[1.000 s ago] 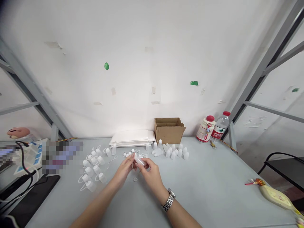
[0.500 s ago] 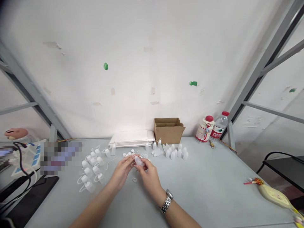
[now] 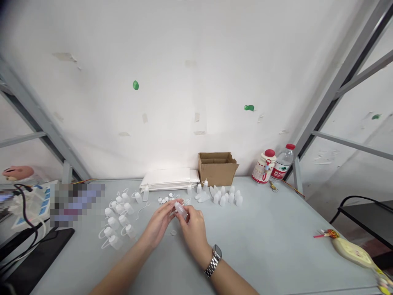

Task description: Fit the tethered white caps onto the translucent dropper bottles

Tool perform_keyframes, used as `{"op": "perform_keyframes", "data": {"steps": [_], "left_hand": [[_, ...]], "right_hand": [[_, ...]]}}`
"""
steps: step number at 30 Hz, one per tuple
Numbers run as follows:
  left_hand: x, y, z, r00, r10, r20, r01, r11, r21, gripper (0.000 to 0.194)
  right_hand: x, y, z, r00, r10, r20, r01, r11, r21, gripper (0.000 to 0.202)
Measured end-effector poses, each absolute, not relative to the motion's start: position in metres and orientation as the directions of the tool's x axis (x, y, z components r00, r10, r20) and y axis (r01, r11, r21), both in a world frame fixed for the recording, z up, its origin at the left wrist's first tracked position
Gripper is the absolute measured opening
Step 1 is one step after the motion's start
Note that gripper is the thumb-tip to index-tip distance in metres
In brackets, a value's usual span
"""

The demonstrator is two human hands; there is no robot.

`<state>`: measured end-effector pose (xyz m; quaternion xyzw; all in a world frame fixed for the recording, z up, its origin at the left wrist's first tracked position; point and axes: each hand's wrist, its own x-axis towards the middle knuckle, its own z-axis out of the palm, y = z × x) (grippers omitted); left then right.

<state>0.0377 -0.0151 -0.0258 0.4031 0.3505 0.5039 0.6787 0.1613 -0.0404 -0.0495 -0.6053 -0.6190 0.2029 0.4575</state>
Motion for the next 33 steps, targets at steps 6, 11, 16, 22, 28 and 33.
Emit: {"op": "perform_keyframes", "data": {"steps": [6,11,16,22,28,33], "left_hand": [[0.0385,-0.0156,-0.0265,0.232,0.970,-0.075,-0.406,0.167,0.899,0.019],[0.0363,-0.0124,-0.0301,0.306,0.944,-0.126,-0.472,0.266,0.841,0.020],[0.0369,-0.0116,-0.0296,0.327,0.930,-0.171,-0.500,0.323,0.804,0.027],[0.0370,-0.0137,-0.0249,0.255,0.958,-0.127,-0.451,0.235,0.861,0.027],[0.0385,-0.0161,-0.0263,0.296,0.951,-0.088,-0.441,0.218,0.871,0.029],[0.0390,-0.0158,-0.0290,0.276,0.954,-0.120,-0.461,0.241,0.854,0.030]], "right_hand": [[0.1612,-0.0414,-0.0507,0.133,0.922,0.363,0.637,0.200,-0.744,0.026],[0.1613,-0.0402,-0.0512,0.158,0.935,0.319,0.573,0.176,-0.801,0.027],[0.1610,-0.0398,-0.0479,0.189,0.943,0.273,0.499,0.147,-0.854,0.027],[0.1591,-0.0410,-0.0480,0.181,0.954,0.240,0.482,0.126,-0.867,0.024],[0.1606,-0.0395,-0.0479,0.231,0.939,0.256,0.525,0.101,-0.845,0.020],[0.1607,-0.0399,-0.0446,0.133,0.961,0.243,0.469,0.155,-0.870,0.021]]}}
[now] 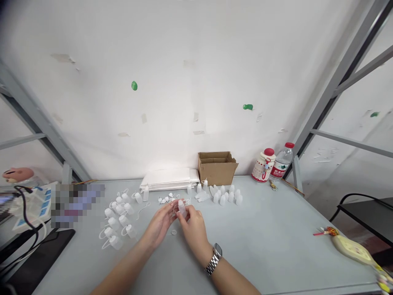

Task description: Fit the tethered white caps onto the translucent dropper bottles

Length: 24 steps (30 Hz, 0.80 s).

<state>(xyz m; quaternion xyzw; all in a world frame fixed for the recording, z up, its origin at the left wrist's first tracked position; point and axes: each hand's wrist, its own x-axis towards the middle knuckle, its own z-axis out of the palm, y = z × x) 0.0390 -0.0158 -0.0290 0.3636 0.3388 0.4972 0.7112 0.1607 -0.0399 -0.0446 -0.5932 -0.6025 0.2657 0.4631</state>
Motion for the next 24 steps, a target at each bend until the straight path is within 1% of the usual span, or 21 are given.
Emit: {"op": "perform_keyframes", "data": {"steps": [2,4,9,12,15,18,20,22,24], "left_hand": [[0.0379,-0.0151,-0.0285,0.256,0.960,-0.110,-0.462,0.222,0.859,0.028],[0.0368,-0.0149,-0.0270,0.252,0.964,-0.081,-0.444,0.190,0.875,0.025],[0.0364,-0.0162,-0.0223,0.277,0.959,-0.052,-0.422,0.170,0.890,0.024],[0.0373,-0.0161,-0.0214,0.286,0.957,-0.057,-0.413,0.177,0.893,0.027],[0.0375,-0.0147,-0.0225,0.250,0.966,-0.062,-0.377,0.156,0.913,0.028],[0.0365,-0.0129,-0.0250,0.188,0.981,-0.055,-0.365,0.122,0.923,0.028],[0.0358,-0.0120,-0.0264,0.170,0.984,-0.055,-0.387,0.118,0.914,0.028],[0.0355,-0.0118,-0.0268,0.191,0.979,-0.072,-0.421,0.148,0.895,0.028],[0.0357,-0.0123,-0.0262,0.250,0.963,-0.100,-0.458,0.209,0.864,0.026]], "right_hand": [[0.1597,-0.0406,-0.0442,0.083,0.962,0.259,0.434,0.199,-0.878,0.022],[0.1589,-0.0408,-0.0446,0.068,0.953,0.294,0.442,0.235,-0.865,0.022],[0.1598,-0.0391,-0.0463,0.120,0.913,0.391,0.503,0.283,-0.816,0.026],[0.1606,-0.0395,-0.0459,0.129,0.907,0.401,0.501,0.289,-0.816,0.026],[0.1601,-0.0412,-0.0439,0.111,0.915,0.388,0.470,0.295,-0.832,0.024],[0.1593,-0.0417,-0.0406,0.056,0.937,0.344,0.376,0.300,-0.877,0.025],[0.1590,-0.0403,-0.0385,-0.003,0.960,0.278,0.246,0.270,-0.931,0.029],[0.1592,-0.0377,-0.0376,-0.043,0.977,0.210,0.093,0.213,-0.973,0.034],[0.1595,-0.0349,-0.0386,-0.030,0.985,0.167,-0.031,0.166,-0.986,0.036]]}}
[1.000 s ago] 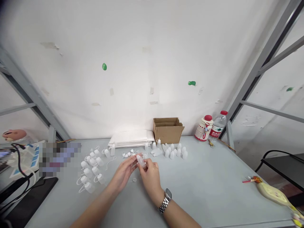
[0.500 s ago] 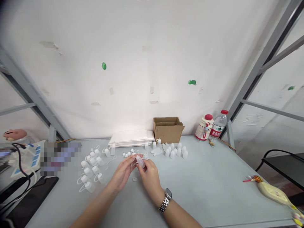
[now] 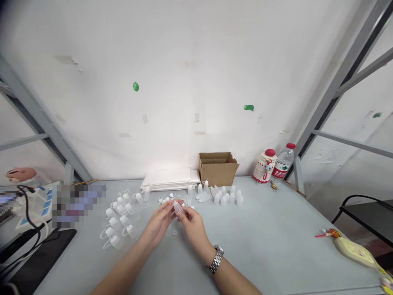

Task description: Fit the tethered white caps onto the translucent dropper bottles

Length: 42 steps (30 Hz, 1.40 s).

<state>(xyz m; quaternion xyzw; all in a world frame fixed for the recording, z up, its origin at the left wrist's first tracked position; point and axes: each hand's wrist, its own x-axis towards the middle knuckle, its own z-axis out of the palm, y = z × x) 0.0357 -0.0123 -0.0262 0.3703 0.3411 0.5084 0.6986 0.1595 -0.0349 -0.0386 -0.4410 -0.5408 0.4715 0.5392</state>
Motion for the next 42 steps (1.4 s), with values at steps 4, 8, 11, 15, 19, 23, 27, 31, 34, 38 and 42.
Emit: {"op": "perform_keyframes", "data": {"steps": [4,8,11,15,19,23,27,31,34,38,42], "left_hand": [[0.036,-0.013,-0.025,0.381,0.907,-0.180,-0.510,0.368,0.777,0.025],[0.035,-0.013,-0.025,0.436,0.881,-0.185,-0.521,0.415,0.746,0.030],[0.035,-0.012,-0.026,0.424,0.887,-0.182,-0.518,0.403,0.755,0.031],[0.035,-0.012,-0.028,0.384,0.907,-0.172,-0.513,0.364,0.777,0.024],[0.036,-0.012,-0.029,0.386,0.908,-0.162,-0.509,0.355,0.784,0.024],[0.037,-0.013,-0.028,0.404,0.902,-0.154,-0.504,0.360,0.785,0.033],[0.038,-0.015,-0.027,0.396,0.910,-0.123,-0.497,0.326,0.804,0.036],[0.038,-0.016,-0.027,0.419,0.902,-0.100,-0.507,0.324,0.799,0.036],[0.038,-0.015,-0.028,0.421,0.901,-0.100,-0.514,0.328,0.792,0.036],[0.038,-0.014,-0.030,0.449,0.885,-0.127,-0.539,0.381,0.751,0.038],[0.037,-0.012,-0.032,0.484,0.855,-0.185,-0.550,0.462,0.695,0.038]], "right_hand": [[0.159,-0.031,-0.044,0.039,0.987,0.154,-0.172,0.159,-0.972,0.036],[0.159,-0.030,-0.047,0.052,0.989,0.137,-0.203,0.145,-0.968,0.032],[0.158,-0.030,-0.047,0.040,0.990,0.135,-0.194,0.140,-0.971,0.031],[0.158,-0.034,-0.045,0.058,0.986,0.154,-0.043,0.157,-0.987,0.026],[0.158,-0.040,-0.043,0.111,0.976,0.187,0.137,0.171,-0.976,0.021],[0.159,-0.042,-0.044,0.152,0.957,0.248,0.237,0.208,-0.949,0.020],[0.160,-0.040,-0.049,0.186,0.928,0.321,0.333,0.248,-0.910,0.021],[0.161,-0.040,-0.053,0.177,0.916,0.359,0.396,0.268,-0.878,0.020],[0.161,-0.040,-0.053,0.175,0.918,0.357,0.422,0.258,-0.869,0.020],[0.161,-0.041,-0.052,0.168,0.927,0.337,0.422,0.241,-0.874,0.020],[0.161,-0.042,-0.051,0.172,0.940,0.294,0.368,0.216,-0.904,0.021]]}}
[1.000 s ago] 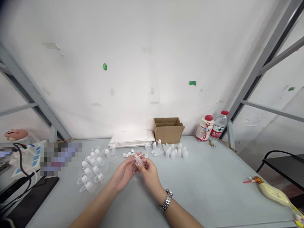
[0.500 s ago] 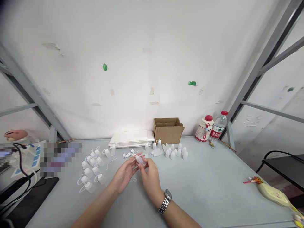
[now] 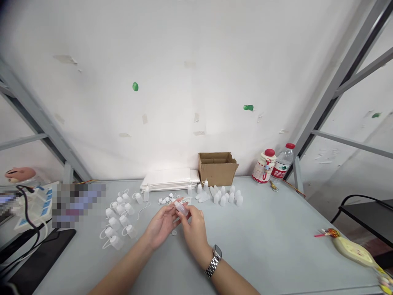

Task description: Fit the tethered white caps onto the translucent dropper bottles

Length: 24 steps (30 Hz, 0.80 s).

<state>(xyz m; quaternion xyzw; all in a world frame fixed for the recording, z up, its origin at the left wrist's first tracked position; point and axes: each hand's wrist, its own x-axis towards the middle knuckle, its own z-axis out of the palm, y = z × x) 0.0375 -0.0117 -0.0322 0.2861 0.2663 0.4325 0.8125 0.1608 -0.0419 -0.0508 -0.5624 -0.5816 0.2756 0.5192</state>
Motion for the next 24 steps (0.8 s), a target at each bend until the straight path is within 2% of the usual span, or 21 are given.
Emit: {"op": "perform_keyframes", "data": {"steps": [3,6,9,11,24], "left_hand": [[0.037,-0.010,-0.033,0.491,0.846,-0.206,-0.547,0.484,0.683,0.038],[0.037,-0.010,-0.034,0.481,0.848,-0.224,-0.543,0.488,0.683,0.039],[0.037,-0.010,-0.035,0.483,0.846,-0.226,-0.543,0.492,0.681,0.038],[0.038,-0.010,-0.034,0.486,0.844,-0.226,-0.550,0.496,0.672,0.037],[0.038,-0.011,-0.027,0.515,0.840,-0.169,-0.530,0.468,0.707,0.033]], "right_hand": [[0.160,-0.041,-0.047,0.154,0.960,0.233,0.248,0.191,-0.950,0.020],[0.160,-0.037,-0.044,0.121,0.980,0.161,0.049,0.156,-0.987,0.023],[0.161,-0.032,-0.043,0.056,0.994,0.090,-0.146,0.097,-0.984,0.032],[0.161,-0.029,-0.042,0.002,0.998,0.064,-0.220,0.063,-0.974,0.034],[0.161,-0.029,-0.036,-0.102,0.992,0.076,-0.303,0.042,-0.952,0.034]]}}
